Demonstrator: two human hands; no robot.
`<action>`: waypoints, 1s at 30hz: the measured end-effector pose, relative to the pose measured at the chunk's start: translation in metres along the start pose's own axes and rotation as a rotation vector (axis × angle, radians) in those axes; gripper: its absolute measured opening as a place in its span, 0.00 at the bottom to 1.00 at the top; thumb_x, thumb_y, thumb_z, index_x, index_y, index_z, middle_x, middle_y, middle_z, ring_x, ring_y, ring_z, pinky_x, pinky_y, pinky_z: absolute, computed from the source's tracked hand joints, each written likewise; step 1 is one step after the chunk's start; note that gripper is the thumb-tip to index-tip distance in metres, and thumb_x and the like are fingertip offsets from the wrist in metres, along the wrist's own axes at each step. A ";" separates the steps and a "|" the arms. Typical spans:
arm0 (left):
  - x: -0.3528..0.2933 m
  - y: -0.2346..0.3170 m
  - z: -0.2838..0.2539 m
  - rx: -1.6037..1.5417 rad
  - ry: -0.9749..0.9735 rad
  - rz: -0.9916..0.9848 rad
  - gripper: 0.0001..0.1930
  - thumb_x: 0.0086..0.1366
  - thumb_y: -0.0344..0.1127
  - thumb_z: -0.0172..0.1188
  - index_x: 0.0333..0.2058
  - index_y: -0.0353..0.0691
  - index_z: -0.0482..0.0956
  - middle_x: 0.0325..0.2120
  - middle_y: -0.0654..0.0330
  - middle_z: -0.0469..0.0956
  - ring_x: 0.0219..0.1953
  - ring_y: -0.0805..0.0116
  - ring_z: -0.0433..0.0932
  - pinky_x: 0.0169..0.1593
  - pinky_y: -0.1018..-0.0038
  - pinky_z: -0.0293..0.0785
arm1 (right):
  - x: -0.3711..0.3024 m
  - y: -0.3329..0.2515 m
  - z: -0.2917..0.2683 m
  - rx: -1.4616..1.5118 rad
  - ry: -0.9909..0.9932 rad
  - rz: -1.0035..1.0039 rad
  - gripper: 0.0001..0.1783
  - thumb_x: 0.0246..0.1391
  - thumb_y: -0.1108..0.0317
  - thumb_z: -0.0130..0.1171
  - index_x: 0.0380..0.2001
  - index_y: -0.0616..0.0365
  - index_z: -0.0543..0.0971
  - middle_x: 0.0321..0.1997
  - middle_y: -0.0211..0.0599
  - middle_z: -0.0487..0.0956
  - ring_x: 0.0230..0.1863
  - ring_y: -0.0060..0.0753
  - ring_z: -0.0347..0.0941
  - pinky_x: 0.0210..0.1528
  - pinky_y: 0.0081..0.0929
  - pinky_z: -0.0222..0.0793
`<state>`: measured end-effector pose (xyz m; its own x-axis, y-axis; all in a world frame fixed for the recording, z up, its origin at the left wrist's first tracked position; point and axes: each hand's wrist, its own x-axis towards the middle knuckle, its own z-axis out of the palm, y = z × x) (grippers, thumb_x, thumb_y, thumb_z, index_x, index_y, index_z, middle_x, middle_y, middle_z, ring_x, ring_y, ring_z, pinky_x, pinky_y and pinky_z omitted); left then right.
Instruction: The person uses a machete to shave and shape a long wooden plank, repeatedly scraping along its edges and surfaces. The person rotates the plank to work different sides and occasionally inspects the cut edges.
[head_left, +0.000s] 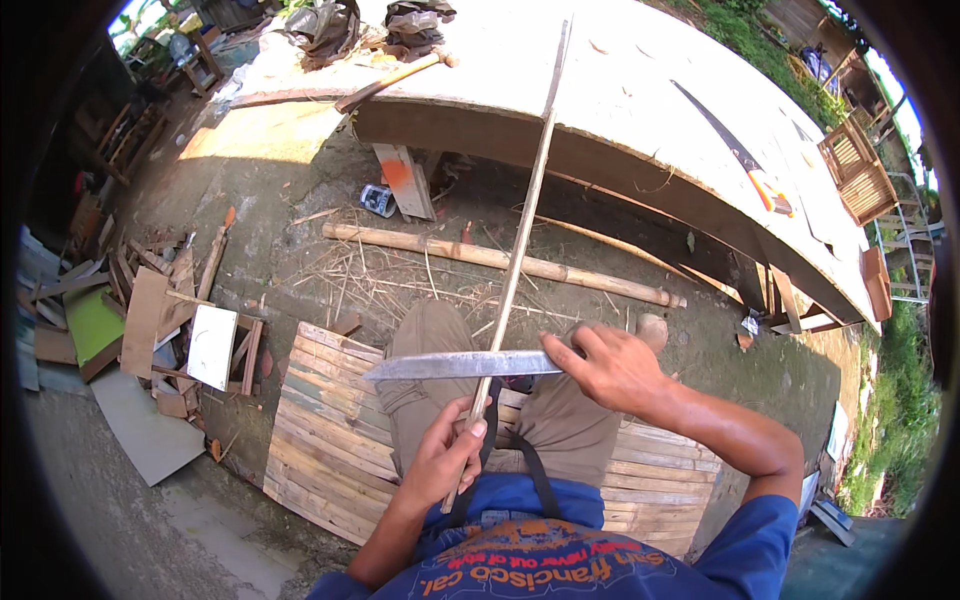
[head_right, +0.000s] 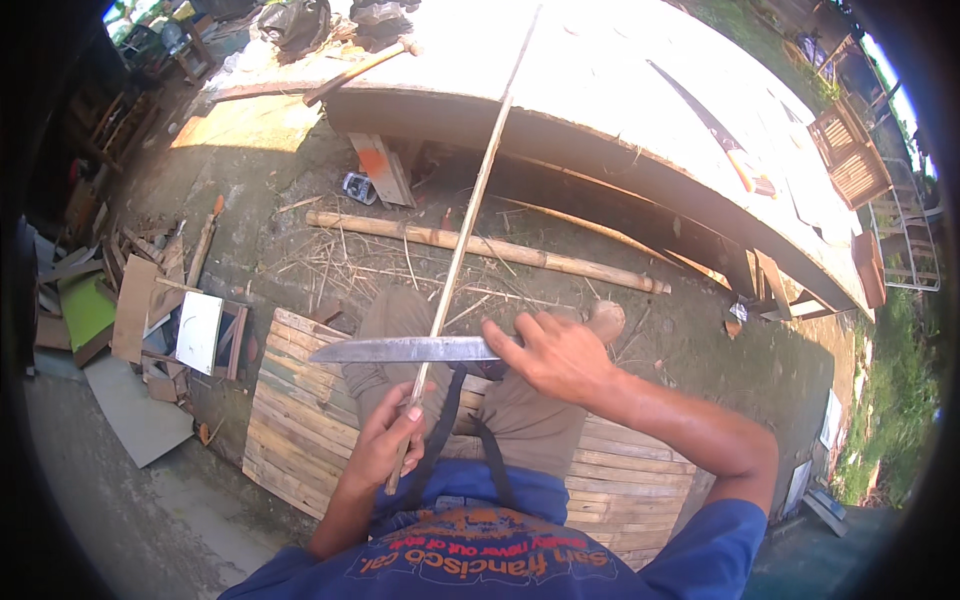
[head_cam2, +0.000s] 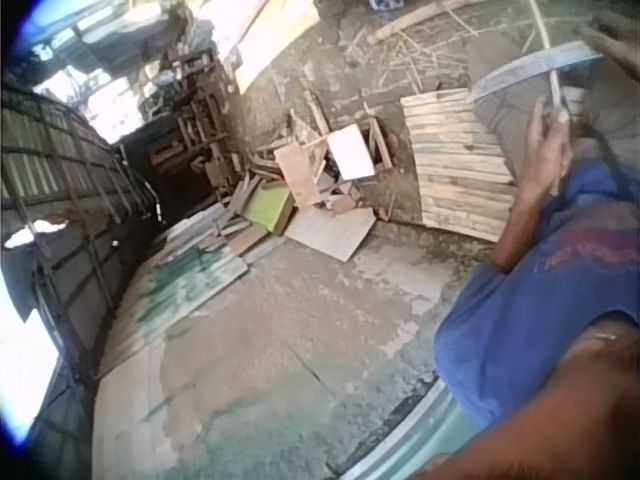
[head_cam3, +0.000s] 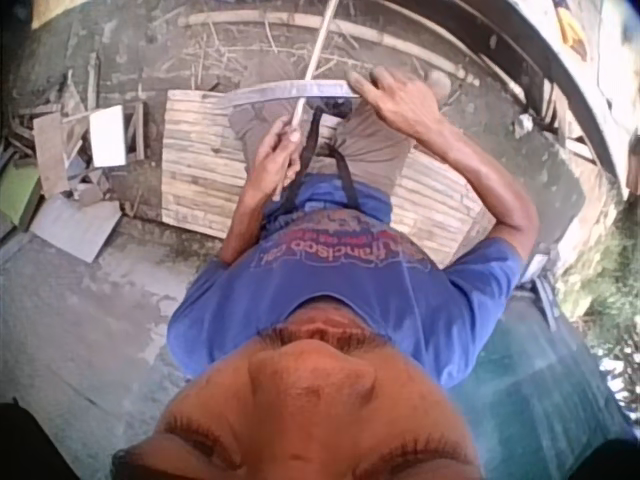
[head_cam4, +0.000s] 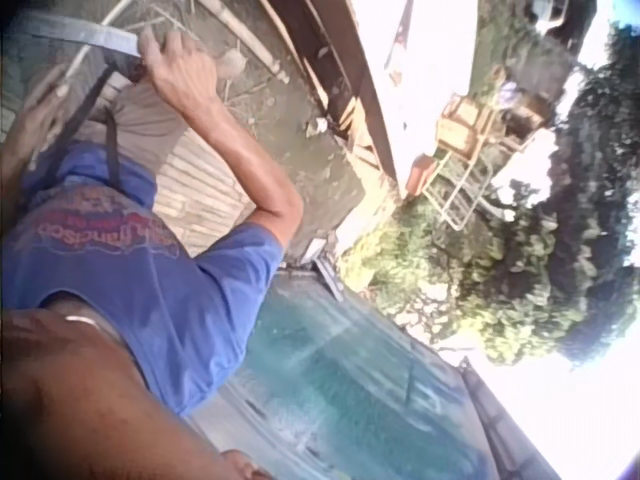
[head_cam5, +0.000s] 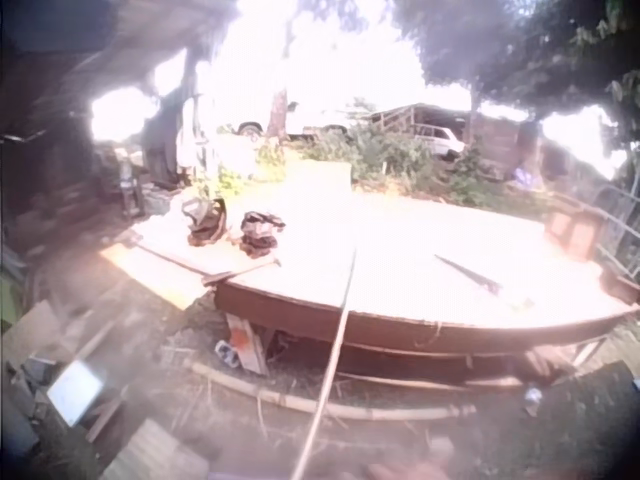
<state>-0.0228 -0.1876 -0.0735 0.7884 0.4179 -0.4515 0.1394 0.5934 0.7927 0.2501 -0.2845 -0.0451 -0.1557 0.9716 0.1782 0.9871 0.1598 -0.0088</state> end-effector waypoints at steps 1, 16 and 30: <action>0.001 0.005 0.003 0.029 -0.002 0.020 0.24 0.73 0.39 0.55 0.62 0.36 0.62 0.21 0.67 0.68 0.13 0.80 0.65 0.15 0.81 0.61 | 0.004 0.018 0.001 -0.061 0.018 0.076 0.30 0.51 0.69 0.57 0.60 0.56 0.71 0.27 0.36 0.71 0.29 0.37 0.76 0.27 0.34 0.76; 0.005 0.007 0.018 -0.015 0.010 0.022 0.23 0.66 0.31 0.66 0.53 0.35 0.63 0.21 0.64 0.75 0.11 0.78 0.72 0.13 0.79 0.67 | 0.028 0.073 -0.012 -0.181 0.047 0.359 0.25 0.54 0.74 0.54 0.58 0.55 0.71 0.31 0.41 0.75 0.32 0.44 0.79 0.29 0.42 0.76; 0.015 0.007 0.024 -0.006 -0.020 0.065 0.23 0.66 0.28 0.64 0.55 0.30 0.65 0.22 0.64 0.76 0.11 0.79 0.70 0.14 0.80 0.67 | 0.016 0.035 -0.010 -0.021 -0.093 0.009 0.27 0.54 0.74 0.55 0.59 0.54 0.69 0.27 0.40 0.75 0.30 0.45 0.80 0.24 0.42 0.77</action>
<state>0.0046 -0.1940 -0.0652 0.8075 0.4415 -0.3912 0.0844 0.5698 0.8175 0.2821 -0.2649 -0.0327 -0.1488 0.9851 0.0865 0.9889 0.1484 0.0108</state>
